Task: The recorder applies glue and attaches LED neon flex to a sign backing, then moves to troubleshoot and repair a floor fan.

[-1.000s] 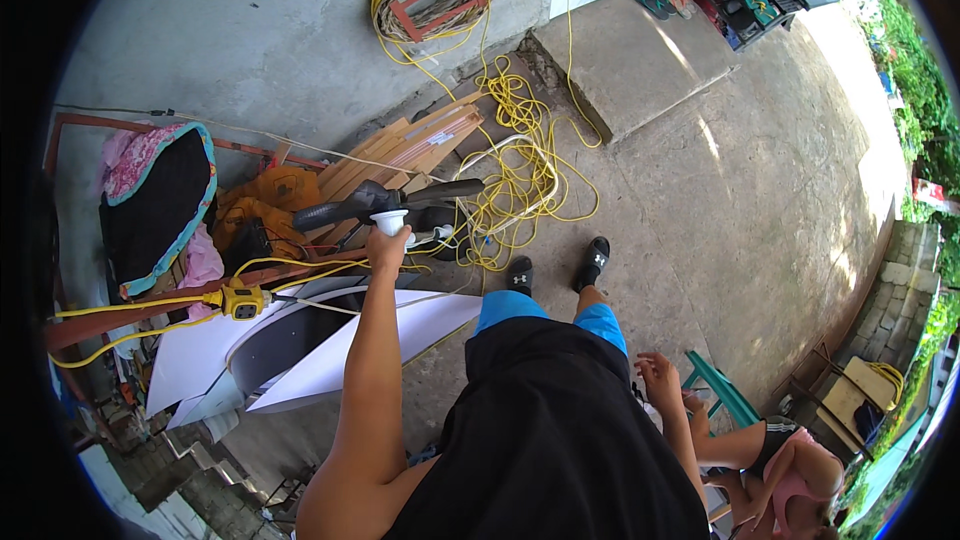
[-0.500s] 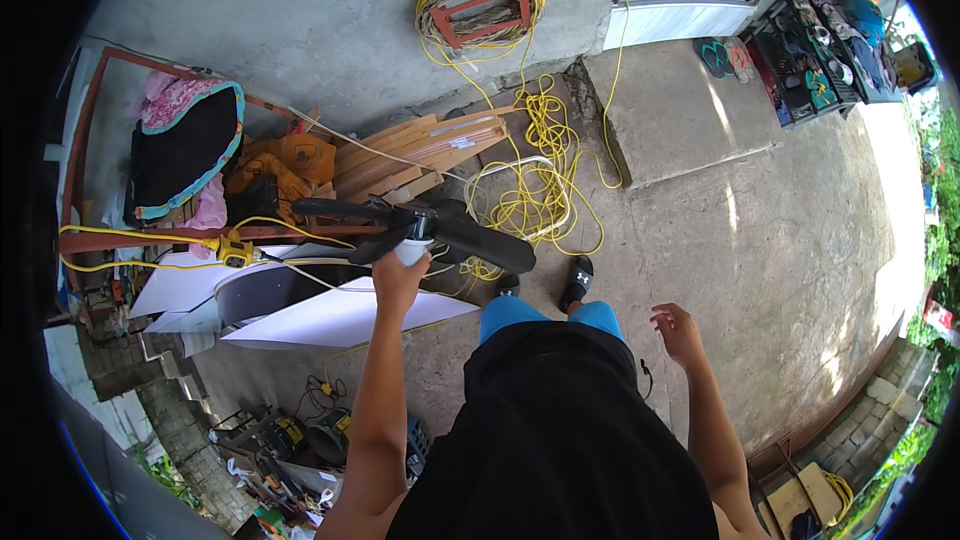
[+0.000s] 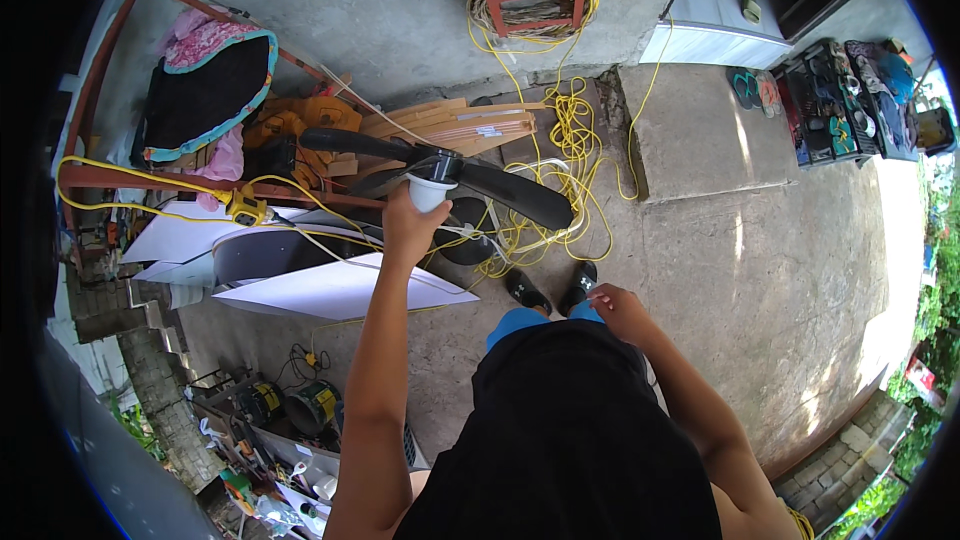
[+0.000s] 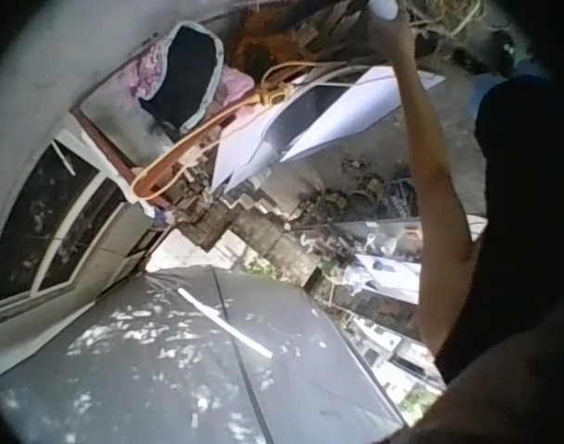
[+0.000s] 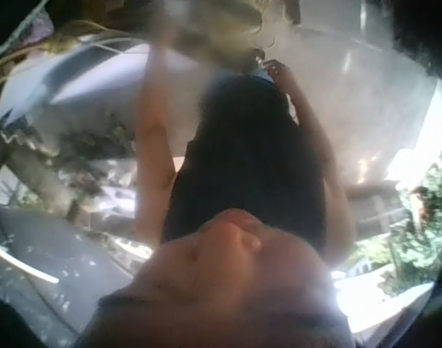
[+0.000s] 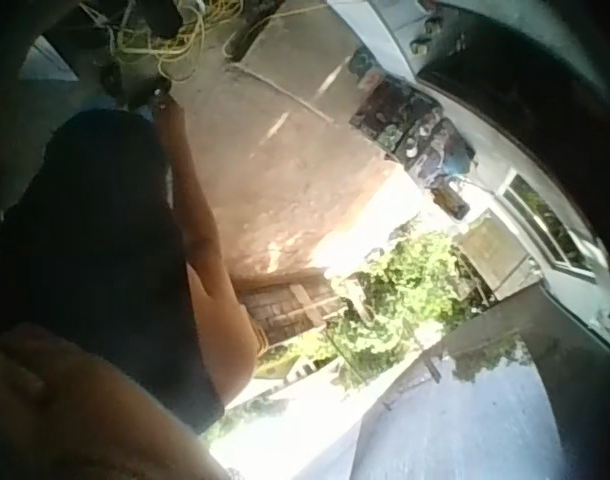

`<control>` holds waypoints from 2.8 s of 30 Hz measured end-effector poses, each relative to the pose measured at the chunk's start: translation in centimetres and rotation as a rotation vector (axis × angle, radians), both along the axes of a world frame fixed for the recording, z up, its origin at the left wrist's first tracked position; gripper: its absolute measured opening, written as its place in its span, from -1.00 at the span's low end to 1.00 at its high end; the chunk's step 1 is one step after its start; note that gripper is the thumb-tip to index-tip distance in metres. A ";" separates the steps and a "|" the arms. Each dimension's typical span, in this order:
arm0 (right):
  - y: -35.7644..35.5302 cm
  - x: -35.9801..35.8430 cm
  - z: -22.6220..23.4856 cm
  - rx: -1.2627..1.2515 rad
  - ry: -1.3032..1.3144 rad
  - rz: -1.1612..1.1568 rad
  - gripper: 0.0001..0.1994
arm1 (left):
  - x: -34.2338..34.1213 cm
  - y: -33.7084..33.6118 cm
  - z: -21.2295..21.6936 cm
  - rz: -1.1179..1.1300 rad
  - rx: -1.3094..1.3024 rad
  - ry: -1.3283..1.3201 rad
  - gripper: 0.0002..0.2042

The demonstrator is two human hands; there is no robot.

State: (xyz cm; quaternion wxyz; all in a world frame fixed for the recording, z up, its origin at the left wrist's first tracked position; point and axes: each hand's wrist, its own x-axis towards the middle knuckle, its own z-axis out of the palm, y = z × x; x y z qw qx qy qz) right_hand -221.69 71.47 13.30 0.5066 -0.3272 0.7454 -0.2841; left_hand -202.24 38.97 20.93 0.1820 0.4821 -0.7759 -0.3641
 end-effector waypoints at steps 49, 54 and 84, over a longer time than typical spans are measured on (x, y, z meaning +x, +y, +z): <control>-24.4 9.6 3.9 -0.206 0.991 0.370 -0.45 | -0.9 5.3 8.0 -0.083 -0.234 0.197 -0.56; -25.6 8.1 4.6 0.019 1.368 0.576 -0.38 | -3.1 4.9 9.8 -0.062 -0.306 0.214 -0.54; -17.7 1.9 11.9 -0.279 0.008 -0.133 -0.65 | -6.9 10.9 15.4 -0.151 -0.272 0.565 -0.49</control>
